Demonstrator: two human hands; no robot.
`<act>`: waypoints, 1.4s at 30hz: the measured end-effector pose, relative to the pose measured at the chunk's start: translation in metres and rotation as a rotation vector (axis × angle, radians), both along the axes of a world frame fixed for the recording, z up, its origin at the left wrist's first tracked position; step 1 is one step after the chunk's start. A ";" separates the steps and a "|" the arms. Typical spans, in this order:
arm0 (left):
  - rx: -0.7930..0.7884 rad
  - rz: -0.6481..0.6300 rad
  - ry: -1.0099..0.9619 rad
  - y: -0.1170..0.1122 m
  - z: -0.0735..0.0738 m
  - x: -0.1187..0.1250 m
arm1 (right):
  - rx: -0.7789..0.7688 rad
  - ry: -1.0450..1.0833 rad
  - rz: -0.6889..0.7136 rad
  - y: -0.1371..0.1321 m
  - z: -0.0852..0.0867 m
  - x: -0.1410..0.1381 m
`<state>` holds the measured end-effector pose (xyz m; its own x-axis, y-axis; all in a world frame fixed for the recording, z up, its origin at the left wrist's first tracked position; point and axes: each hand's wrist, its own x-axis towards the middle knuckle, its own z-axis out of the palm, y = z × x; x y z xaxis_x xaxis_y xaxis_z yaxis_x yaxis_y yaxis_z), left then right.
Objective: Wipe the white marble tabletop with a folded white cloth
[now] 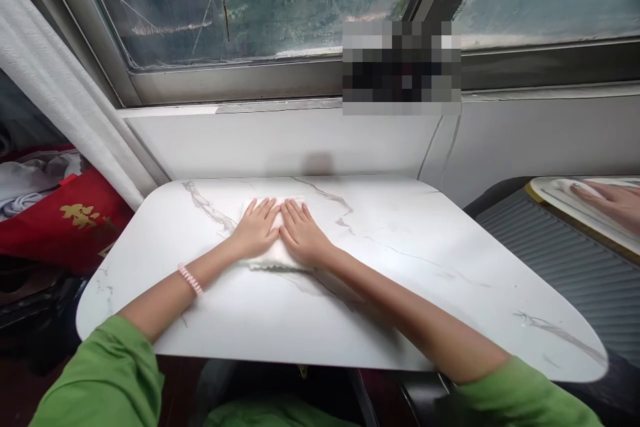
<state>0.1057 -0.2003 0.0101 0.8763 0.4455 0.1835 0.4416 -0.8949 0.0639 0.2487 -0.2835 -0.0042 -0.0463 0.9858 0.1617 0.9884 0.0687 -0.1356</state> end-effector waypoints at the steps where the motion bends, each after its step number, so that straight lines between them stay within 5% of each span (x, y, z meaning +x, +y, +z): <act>1: -0.011 -0.028 0.009 -0.011 0.002 -0.009 | 0.005 -0.016 0.044 -0.015 0.000 -0.004; 9: -0.101 -0.139 0.047 -0.084 0.017 -0.071 | 0.058 -0.060 0.225 -0.103 0.013 -0.049; 16: -0.193 -0.044 0.085 -0.107 0.029 -0.108 | 0.029 0.019 0.280 -0.109 0.014 -0.084; 20: -0.246 0.141 0.040 -0.072 0.024 -0.102 | -0.067 0.051 0.174 -0.062 0.013 -0.095; 24: -0.279 0.216 0.004 0.000 0.014 -0.086 | -0.037 0.072 0.092 0.014 0.010 -0.095; 29: -0.115 0.223 -0.094 0.093 0.003 -0.066 | -0.010 0.087 0.015 0.104 0.006 -0.080; 33: -0.053 0.144 -0.150 0.144 -0.003 -0.051 | 0.033 0.086 -0.065 0.145 0.003 -0.073; 37: -0.036 0.106 -0.176 0.164 -0.007 -0.043 | 0.075 0.079 -0.099 0.157 0.000 -0.071; 42: -0.025 0.153 -0.148 0.153 -0.005 -0.043 | 0.072 0.071 -0.092 0.151 0.001 -0.072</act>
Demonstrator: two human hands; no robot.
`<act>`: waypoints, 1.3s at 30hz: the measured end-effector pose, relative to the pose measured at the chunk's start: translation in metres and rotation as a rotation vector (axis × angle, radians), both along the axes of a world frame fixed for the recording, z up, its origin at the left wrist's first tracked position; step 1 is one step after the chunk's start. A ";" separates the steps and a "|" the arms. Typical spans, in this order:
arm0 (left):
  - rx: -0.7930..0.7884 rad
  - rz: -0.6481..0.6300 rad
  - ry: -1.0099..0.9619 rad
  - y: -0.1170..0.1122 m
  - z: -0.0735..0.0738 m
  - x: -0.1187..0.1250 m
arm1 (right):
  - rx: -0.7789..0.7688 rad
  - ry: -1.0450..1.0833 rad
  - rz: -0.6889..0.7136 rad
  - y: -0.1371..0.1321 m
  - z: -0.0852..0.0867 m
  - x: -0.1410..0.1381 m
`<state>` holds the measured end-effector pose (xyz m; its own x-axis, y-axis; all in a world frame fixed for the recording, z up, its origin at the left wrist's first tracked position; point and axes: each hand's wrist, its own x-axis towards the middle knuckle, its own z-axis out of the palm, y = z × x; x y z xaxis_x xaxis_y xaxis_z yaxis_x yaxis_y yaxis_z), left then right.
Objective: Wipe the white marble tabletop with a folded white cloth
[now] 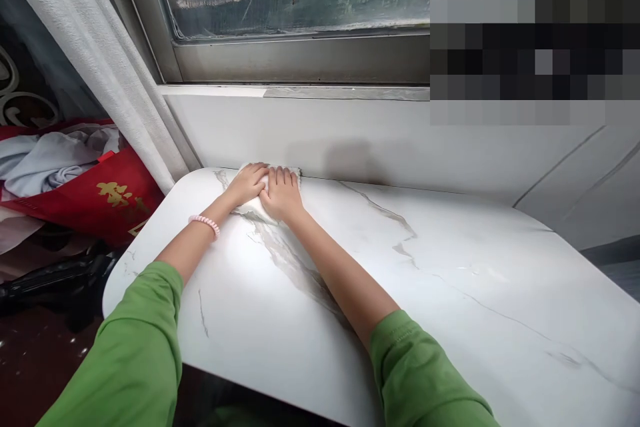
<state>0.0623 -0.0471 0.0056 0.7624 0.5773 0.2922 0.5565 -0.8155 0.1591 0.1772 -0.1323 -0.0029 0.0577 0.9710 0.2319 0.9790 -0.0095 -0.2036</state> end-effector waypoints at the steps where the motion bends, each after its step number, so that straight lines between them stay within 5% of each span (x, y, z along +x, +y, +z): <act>1: -0.005 0.013 0.012 -0.005 0.001 -0.001 | -0.011 -0.001 0.005 -0.003 0.001 0.000; 12: -0.019 0.088 0.167 -0.096 0.007 -0.037 | -0.027 0.052 0.078 -0.078 0.002 -0.031; 20: 0.007 0.064 0.109 -0.191 0.011 -0.110 | -0.011 0.131 0.224 -0.167 0.009 -0.089; 26: 0.000 0.132 0.125 -0.239 0.016 -0.155 | 0.008 0.173 0.431 -0.201 0.019 -0.121; 33: -0.047 0.147 0.103 -0.235 0.021 -0.163 | 0.005 0.135 0.521 -0.194 0.022 -0.128; 39: -0.102 0.161 0.079 -0.158 0.018 -0.159 | 0.023 0.138 0.400 -0.126 0.013 -0.135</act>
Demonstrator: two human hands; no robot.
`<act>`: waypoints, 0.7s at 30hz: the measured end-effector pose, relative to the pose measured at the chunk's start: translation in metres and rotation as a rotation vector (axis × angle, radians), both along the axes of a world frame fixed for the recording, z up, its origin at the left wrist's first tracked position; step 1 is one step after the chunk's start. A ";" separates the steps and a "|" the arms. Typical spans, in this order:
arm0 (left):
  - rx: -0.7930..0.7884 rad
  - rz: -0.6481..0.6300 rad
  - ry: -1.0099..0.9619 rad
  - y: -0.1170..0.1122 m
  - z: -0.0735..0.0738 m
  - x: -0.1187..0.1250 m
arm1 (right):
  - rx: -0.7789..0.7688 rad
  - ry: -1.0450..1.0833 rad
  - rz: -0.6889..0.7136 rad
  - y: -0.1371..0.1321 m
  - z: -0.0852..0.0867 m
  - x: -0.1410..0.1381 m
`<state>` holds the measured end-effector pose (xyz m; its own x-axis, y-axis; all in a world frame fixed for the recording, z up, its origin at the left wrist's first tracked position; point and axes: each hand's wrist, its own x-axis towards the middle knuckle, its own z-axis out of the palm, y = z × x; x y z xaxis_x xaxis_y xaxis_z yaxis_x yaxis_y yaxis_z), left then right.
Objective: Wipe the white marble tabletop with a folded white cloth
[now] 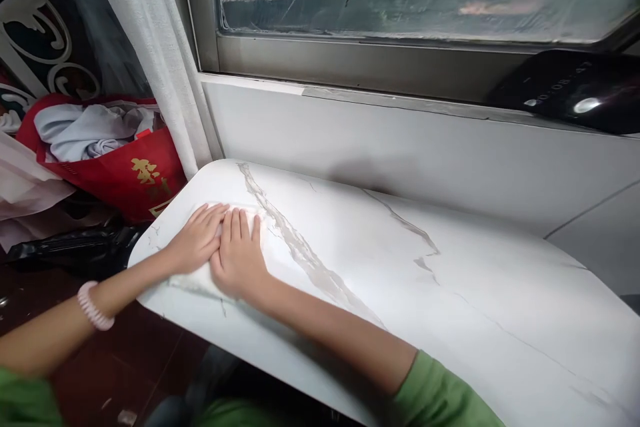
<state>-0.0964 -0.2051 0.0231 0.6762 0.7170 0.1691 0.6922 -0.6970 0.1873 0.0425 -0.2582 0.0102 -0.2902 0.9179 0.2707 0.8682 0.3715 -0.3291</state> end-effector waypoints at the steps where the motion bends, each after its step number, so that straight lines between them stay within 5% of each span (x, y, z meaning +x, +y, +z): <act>1: -0.004 -0.005 -0.010 0.020 -0.001 0.003 | 0.003 0.002 -0.034 0.017 -0.002 -0.001; 6: 0.001 -0.121 -0.071 0.123 -0.001 0.019 | 0.047 -0.011 -0.213 0.106 -0.011 0.000; 10: 0.036 -0.139 -0.077 0.181 -0.003 0.025 | 0.053 -0.020 -0.268 0.159 -0.013 0.001; 14: 0.059 -0.126 -0.047 0.205 -0.007 0.023 | 0.071 -0.023 -0.261 0.180 -0.014 0.001; 21: 0.092 -0.104 -0.029 0.201 -0.009 0.023 | 0.010 -0.034 -0.251 0.176 -0.015 0.002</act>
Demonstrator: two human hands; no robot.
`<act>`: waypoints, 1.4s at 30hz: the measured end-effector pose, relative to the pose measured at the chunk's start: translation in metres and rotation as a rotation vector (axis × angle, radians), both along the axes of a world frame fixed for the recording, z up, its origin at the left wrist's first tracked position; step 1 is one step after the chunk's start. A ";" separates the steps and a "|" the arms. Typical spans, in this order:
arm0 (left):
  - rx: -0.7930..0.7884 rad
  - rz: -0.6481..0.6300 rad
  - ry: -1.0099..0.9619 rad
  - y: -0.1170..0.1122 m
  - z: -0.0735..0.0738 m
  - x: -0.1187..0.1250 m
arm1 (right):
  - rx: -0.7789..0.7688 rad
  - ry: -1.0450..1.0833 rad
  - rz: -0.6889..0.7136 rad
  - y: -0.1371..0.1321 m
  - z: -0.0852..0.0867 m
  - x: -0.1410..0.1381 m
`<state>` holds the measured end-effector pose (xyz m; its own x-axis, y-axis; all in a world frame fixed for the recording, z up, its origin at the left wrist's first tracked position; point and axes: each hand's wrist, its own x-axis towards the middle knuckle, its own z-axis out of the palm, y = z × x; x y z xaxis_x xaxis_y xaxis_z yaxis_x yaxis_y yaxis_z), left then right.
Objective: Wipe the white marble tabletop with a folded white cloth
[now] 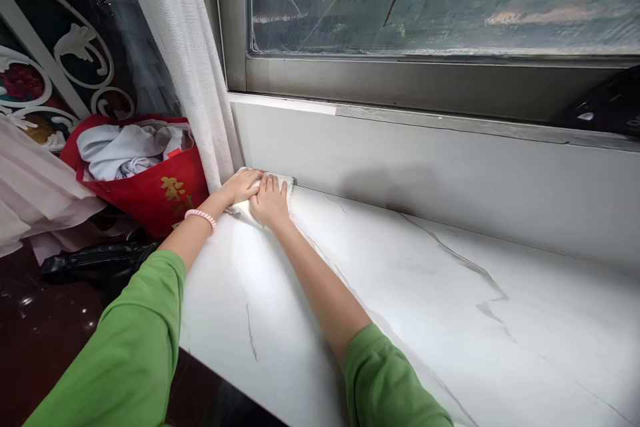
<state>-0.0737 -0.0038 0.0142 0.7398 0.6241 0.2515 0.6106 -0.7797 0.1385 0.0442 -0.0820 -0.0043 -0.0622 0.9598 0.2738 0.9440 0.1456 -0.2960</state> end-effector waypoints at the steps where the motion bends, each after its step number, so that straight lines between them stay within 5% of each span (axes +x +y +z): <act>1: -0.001 0.001 0.006 -0.003 0.000 0.000 | -0.016 0.002 -0.010 -0.003 0.000 -0.001; 13: -0.048 -0.023 0.001 -0.075 0.006 -0.042 | -0.009 0.063 0.055 -0.077 0.008 -0.037; 24: -0.044 0.187 0.070 -0.209 0.014 -0.087 | 0.051 0.110 0.334 -0.182 0.016 -0.057; 28: -0.037 0.242 0.080 -0.240 0.014 -0.091 | 0.033 0.109 0.410 -0.204 0.021 -0.054; 36: -0.052 0.248 0.083 -0.240 0.019 -0.089 | 0.076 0.142 0.410 -0.201 0.019 -0.054; 42: -0.054 0.270 0.034 -0.187 0.016 -0.078 | 0.134 0.136 0.365 -0.152 0.011 -0.049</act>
<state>-0.1517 -0.1912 0.0298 0.5526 0.8114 0.1902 0.8000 -0.5804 0.1517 -0.0047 -0.2339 0.0069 -0.3465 0.8369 0.4238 0.7769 0.5092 -0.3704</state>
